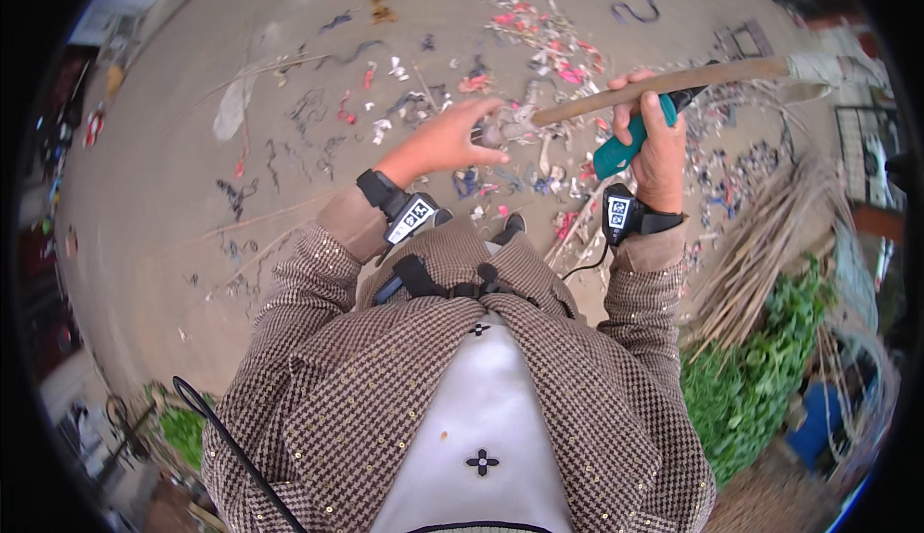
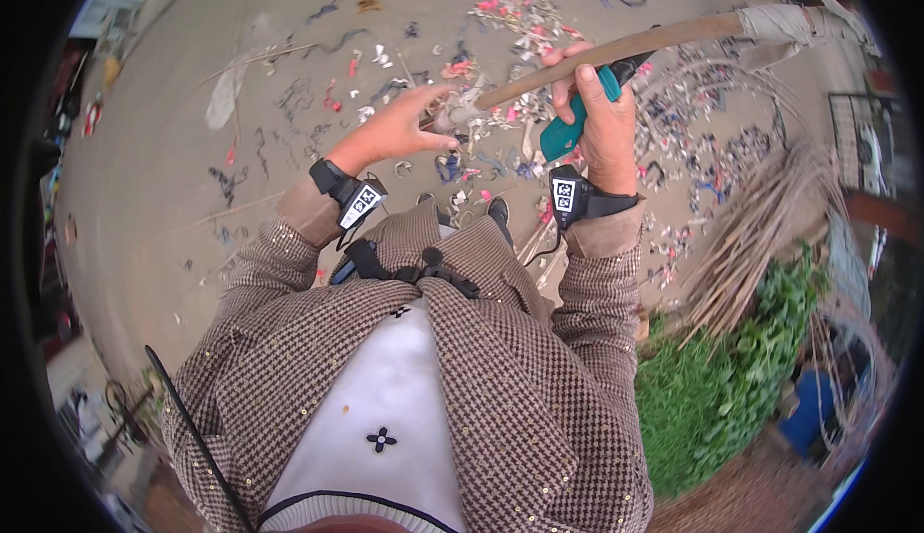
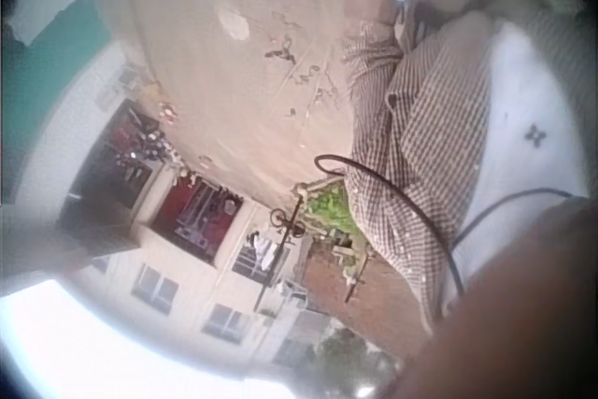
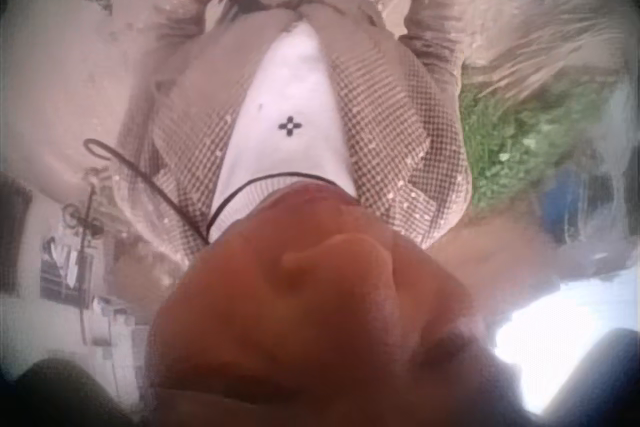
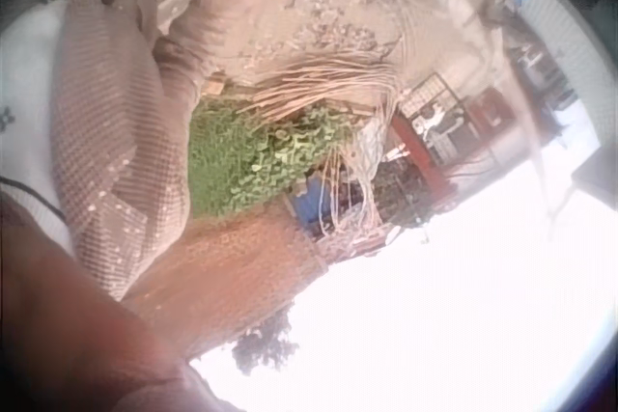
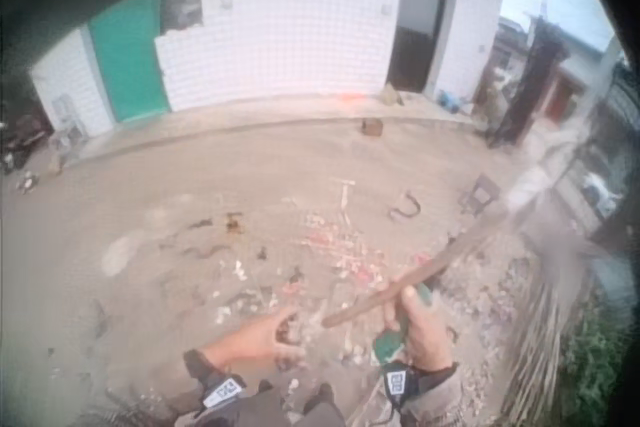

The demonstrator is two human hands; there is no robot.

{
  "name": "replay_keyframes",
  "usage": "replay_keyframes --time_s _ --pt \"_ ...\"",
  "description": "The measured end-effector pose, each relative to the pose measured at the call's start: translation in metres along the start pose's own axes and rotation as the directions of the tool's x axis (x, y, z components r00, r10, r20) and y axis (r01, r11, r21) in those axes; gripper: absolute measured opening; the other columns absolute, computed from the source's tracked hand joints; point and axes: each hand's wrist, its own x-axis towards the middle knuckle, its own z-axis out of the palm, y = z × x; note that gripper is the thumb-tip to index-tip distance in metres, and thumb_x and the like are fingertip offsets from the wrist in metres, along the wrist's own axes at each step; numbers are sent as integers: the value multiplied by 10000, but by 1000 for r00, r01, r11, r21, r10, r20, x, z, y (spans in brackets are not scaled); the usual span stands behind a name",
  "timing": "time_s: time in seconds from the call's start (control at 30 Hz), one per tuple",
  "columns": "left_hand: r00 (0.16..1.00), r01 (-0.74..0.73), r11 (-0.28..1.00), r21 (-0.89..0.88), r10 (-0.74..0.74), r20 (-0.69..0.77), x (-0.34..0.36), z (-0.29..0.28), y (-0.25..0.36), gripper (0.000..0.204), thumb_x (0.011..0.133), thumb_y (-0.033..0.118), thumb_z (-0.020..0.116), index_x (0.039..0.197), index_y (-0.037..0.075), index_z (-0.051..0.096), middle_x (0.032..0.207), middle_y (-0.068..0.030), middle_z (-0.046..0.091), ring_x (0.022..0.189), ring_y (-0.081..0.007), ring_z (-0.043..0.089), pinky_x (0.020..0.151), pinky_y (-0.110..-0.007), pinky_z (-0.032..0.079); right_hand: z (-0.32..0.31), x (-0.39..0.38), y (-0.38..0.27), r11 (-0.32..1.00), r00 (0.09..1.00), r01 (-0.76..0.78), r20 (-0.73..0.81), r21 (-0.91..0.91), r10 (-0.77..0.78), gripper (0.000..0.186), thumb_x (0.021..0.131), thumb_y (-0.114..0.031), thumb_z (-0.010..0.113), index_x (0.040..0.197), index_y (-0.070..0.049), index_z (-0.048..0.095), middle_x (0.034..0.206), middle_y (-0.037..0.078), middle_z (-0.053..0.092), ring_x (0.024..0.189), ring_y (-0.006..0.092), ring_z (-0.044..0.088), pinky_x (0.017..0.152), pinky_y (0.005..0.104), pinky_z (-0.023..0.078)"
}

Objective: The person uses a knife to strip the outer layer from bamboo poles, rotating the poles and peeling away the material. The person occasionally picks up new poles from the ground and continues the stripping process.

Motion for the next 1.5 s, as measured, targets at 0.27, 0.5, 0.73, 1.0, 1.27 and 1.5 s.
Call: replay_keyframes --time_s 0.27,0.5,0.73,1.0,1.27,1.5 --pt "992 -103 976 191 115 -55 -9 2 35 367 838 104 573 1204 109 545 1205 -95 560 1089 -286 522 897 -368 437 -5 4 22 997 994 -43 99 66 37 223 947 -192 498 1056 -1 534 964 110 603 616 87 452 533 223 394" --pt "997 59 933 355 -37 -68 0 7 48 287 839 87 543 1123 109 570 982 -101 598 883 -303 590 750 -390 473 -11 7 25 988 974 -75 220 131 45 215 943 -205 512 1032 -12 546 965 100 607 626 80 444 542 213 382" --pt "992 124 692 711 -98 -77 10 8 31 153 848 182 505 853 36 552 881 -138 572 795 -337 566 698 -427 453 -20 17 39 982 997 -77 -4 -174 78 220 925 -229 539 982 -17 562 838 68 614 571 70 455 500 216 367" --pt "752 575 560 -597 -648 117 43 8 -7 204 889 196 450 717 86 448 644 5 389 580 -128 403 545 -287 349 -113 -30 110 597 610 -779 10 190 792 371 898 -351 482 830 10 537 651 60 522 512 144 468 473 274 412" --pt "773 498 337 -799 -590 233 60 46 -15 208 910 236 489 737 135 429 648 58 294 558 -90 288 554 -269 312 -88 -81 102 683 683 -650 -137 335 717 257 935 -238 505 974 15 532 814 82 553 696 164 539 614 327 494" --pt "808 468 305 -829 -527 263 51 99 -36 198 934 246 497 776 128 481 673 57 382 620 -88 387 621 -261 364 3 -109 92 849 817 -488 -235 203 526 150 947 -213 506 996 -81 454 736 60 553 510 133 523 463 262 437"
